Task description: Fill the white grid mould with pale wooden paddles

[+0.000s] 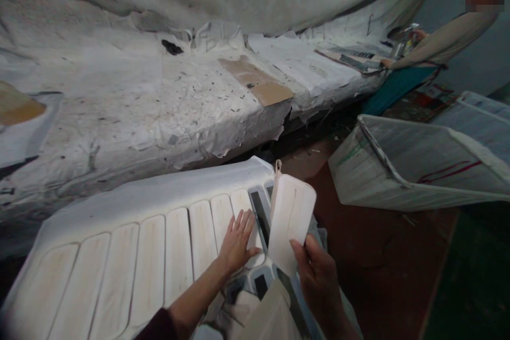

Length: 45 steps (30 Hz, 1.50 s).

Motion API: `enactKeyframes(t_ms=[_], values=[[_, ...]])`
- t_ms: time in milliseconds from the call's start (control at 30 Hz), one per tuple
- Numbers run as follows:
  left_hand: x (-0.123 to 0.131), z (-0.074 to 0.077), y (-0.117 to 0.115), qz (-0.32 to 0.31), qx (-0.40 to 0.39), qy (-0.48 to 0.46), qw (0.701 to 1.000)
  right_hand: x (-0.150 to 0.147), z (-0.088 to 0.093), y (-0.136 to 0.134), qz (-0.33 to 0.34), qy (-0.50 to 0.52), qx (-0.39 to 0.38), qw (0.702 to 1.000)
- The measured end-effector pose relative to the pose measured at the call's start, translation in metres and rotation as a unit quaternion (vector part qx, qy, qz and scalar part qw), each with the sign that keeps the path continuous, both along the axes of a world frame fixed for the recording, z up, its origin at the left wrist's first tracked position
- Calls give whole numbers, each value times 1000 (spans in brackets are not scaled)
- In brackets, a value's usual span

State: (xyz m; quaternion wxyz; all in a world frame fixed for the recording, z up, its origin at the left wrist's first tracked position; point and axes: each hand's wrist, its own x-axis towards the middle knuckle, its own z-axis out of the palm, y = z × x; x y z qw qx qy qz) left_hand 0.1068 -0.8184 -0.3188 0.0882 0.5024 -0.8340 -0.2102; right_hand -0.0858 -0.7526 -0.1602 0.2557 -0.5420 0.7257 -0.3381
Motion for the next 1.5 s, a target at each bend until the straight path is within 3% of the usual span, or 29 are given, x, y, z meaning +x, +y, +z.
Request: enactKeyframes(t_ms=[133,233,433,600,767,867,1100,1500], values=[[-8,-42,-8,-42,-22,-65,997,1,-38,-23,-7,33,6,999],[-3,-53,-8,-42,-44,-62,996,-3,-66,-33,51,89,61,993],[-1,-37,-13,-33,-44,-40,998,-19,-103,-59,111,86,151,979],[-3,-21,-18,-15,-51,-29,998,-29,-141,-94,135,-10,195,971],[-3,-18,-23,-3,-52,-14,999,-33,-177,-115,152,-135,230,952],[-5,-16,-25,6,-55,-13,998,-37,-183,-121,154,-190,252,936],[-12,-15,-28,18,-64,-26,997,-43,-177,-127,149,-250,308,906],[-15,-18,-29,25,-63,-36,997,-46,-193,-138,169,-210,355,895]])
